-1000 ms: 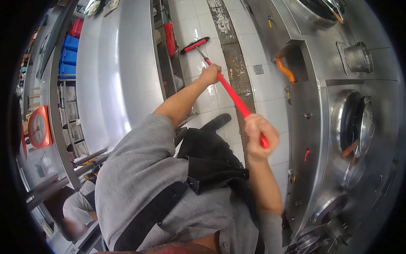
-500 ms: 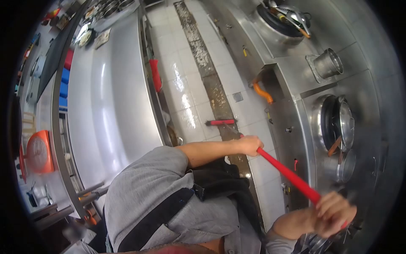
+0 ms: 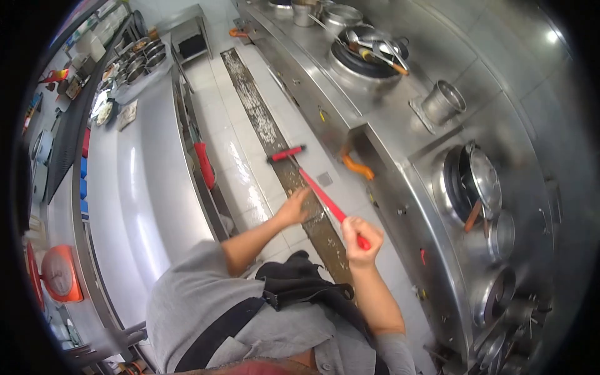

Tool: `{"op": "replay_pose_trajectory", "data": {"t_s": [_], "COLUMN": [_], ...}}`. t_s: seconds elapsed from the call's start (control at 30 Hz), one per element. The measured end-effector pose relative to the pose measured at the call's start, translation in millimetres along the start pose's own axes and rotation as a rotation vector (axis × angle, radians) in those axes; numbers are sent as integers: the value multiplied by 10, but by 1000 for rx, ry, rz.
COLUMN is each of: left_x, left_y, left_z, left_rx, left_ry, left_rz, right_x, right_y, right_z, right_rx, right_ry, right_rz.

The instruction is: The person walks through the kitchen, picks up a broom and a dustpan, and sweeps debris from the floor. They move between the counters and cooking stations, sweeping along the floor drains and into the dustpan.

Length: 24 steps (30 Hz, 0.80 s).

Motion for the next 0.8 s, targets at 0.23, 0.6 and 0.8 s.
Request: {"op": "replay_pose_trajectory", "data": {"t_s": [0.23, 0.6, 0.8], "left_x": [-61, 1613, 1565], "left_y": [-617, -581, -987], "left_z": [-1995, -303, 694], "left_rx": [555, 530, 360], "left_ry": [-654, 14, -122], "left_rz": [-103, -121, -178], "right_x": [-213, -398, -290], "right_y": [-395, -235, 324], "right_z": [32, 1131, 1837], "right_rx": [113, 144, 244], "right_ry": [-265, -227, 114], "right_rz": [67, 258, 490]}}
Point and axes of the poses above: each hand's wrist, its own z-axis towards the middle knuckle, its own x-axis out of the back of the hand, y = z × x, the point moved 6 cm from there along z, towards the middle knuckle, and after that the axes turned 10 degrees about -x, right-handed, at the moved point
